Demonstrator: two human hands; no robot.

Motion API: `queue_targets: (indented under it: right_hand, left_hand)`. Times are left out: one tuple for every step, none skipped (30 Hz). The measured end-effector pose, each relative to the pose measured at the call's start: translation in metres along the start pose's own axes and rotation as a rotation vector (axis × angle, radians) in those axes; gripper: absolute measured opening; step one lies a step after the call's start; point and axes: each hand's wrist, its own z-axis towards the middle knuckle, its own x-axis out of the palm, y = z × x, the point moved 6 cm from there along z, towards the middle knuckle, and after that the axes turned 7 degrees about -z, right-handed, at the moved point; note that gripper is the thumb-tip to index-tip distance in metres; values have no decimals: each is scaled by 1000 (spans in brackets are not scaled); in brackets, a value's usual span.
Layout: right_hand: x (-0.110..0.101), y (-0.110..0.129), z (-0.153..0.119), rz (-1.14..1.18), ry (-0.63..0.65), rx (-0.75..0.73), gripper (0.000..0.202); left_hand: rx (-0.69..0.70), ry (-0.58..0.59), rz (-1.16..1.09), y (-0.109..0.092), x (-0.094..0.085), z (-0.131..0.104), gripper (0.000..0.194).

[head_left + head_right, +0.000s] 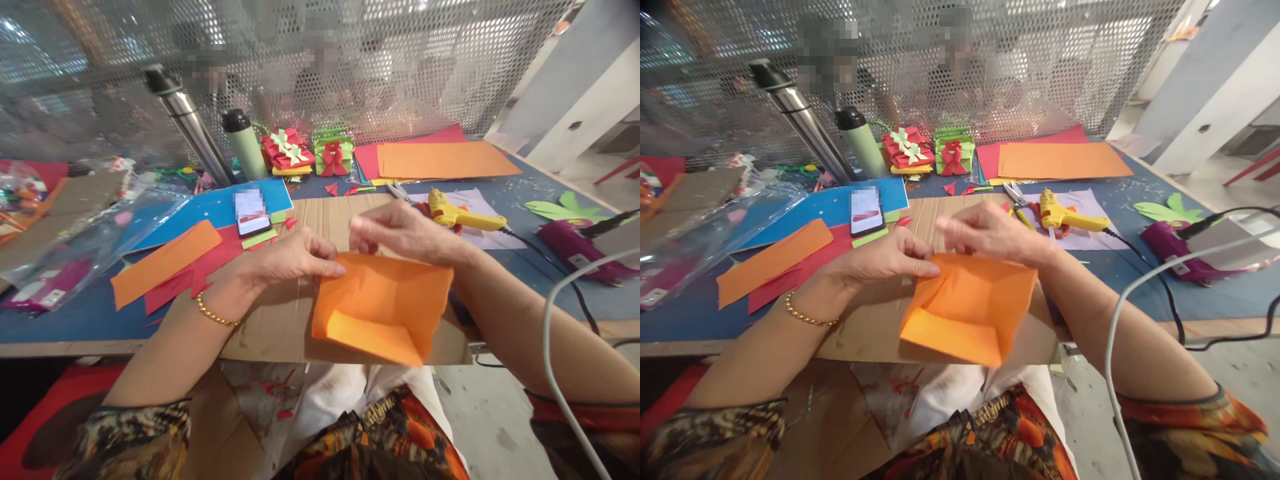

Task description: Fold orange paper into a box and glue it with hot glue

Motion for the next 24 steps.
queue_targets:
  right_hand:
    - [-14,-4,1,83,-122,27,59]
    - [-29,-11,2,178,-247,68,59]
    - [-45,-19,3,276,-377,117,58]
    - [-58,-28,3,379,-475,176,58]
    - [-68,-37,3,464,-539,225,60]
    - [-75,-44,4,523,-568,253,64]
    - [-78,-50,6,565,-556,297,68]
    - [-75,-55,8,590,-498,352,70]
    - [-71,-59,9,594,-455,379,68]
    - [-64,-60,10,587,-405,387,61]
    - [-56,-60,10,565,-371,377,52]
    - [-48,-57,12,528,-334,325,45]
    - [-39,-54,12,489,-305,278,43]
    - [-31,-54,12,466,-286,262,44]
    - [-25,-54,13,453,-281,262,45]
    - [-21,-56,12,435,-303,273,45]
    - [-19,-58,12,412,-332,284,43]
    - [-19,-60,12,380,-361,286,40]
    - [-20,-61,12,334,-385,278,38]
    - [-21,-60,12,273,-400,260,36]
    - [-23,-58,13,199,-406,239,34]
    - [-24,-56,13,117,-408,219,32]
    - [-25,-53,13,32,-410,200,30]
    - [-26,-50,12,-51,-418,184,27]
  left_hand:
    - [33,-49,-49,-1,-4,1,39]
    - [63,-101,-104,-2,-8,2,36]
    - [89,-152,-158,-2,-12,3,34]
    - [114,-203,-206,-2,-17,4,32]
    - [136,-250,-244,-1,-21,5,32]
    - [157,-297,-277,0,-25,6,33]
    - [175,-340,-302,0,-29,6,33]
    - [192,-378,-318,1,-32,6,34]
    - [205,-408,-325,2,-35,7,35]
    - [214,-431,-325,3,-37,7,36]
    - [220,-448,-320,4,-39,7,36]
    - [225,-461,-315,5,-41,8,35]
    - [225,-469,-313,7,-42,8,35]
    - [220,-473,-312,8,-43,9,36]
    - [210,-472,-310,10,-43,10,36]
    - [195,-466,-307,11,-42,10,36]
    - [177,-455,-301,12,-41,11,35]
    - [161,-438,-298,12,-40,11,33]
    - [149,-416,-299,12,-38,11,32]
    - [143,-389,-304,11,-35,11,31]
    - [141,-357,-316,10,-33,11,31]
    - [141,-324,-330,9,-30,11,31]
    - [138,-291,-342,8,-28,10,33]
    - [130,-258,-350,8,-26,10,33]
